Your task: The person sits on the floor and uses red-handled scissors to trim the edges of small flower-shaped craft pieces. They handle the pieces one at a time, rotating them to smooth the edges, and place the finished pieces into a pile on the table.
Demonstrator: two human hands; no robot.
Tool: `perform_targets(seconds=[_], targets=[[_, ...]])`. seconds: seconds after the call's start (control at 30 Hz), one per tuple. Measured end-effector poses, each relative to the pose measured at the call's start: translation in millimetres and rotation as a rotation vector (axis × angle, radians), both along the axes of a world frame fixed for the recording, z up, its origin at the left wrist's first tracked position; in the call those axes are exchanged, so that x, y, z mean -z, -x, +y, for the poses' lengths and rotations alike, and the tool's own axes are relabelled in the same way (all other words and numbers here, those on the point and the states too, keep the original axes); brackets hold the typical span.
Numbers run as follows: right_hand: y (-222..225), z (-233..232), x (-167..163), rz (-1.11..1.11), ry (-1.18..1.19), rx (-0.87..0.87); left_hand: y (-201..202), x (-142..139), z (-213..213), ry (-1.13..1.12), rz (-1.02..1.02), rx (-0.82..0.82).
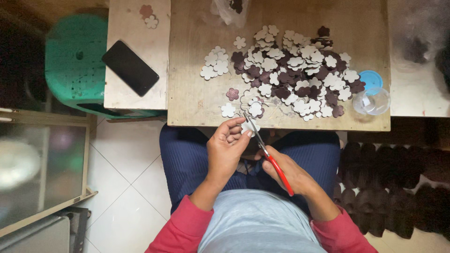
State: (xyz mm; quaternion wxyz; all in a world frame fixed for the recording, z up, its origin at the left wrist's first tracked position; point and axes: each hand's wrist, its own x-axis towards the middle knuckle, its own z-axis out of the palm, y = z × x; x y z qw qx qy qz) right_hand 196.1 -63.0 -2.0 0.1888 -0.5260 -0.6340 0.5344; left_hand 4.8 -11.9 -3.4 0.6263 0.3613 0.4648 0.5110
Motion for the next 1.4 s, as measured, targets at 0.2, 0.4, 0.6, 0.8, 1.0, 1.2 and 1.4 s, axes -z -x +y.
perform_targets(seconds=[0.2,0.4,0.6,0.8,1.0,1.2,1.4], targets=[[0,-1,3,0.043,-0.054,-0.005,-1,0,1,0.012,-0.022,0.002],[-1,0,5,-0.025,-0.070,-0.024,0,1,2,-0.022,-0.035,0.002],[-2,0,4,0.058,-0.063,-0.031,-1,4,2,-0.004,-0.026,-0.011],[1,-2,5,0.206,0.111,0.005,-1,13,3,0.002,-0.138,-0.007],[0,2,-3,0.101,-0.018,-0.021,-3,15,0,-0.022,-0.153,-0.021],[3,3,-12,0.004,0.031,-0.003,-3,13,1,-0.018,-0.120,-0.018],[3,4,-10,0.012,0.029,-0.001,-4,18,1,0.008,-0.157,0.003]])
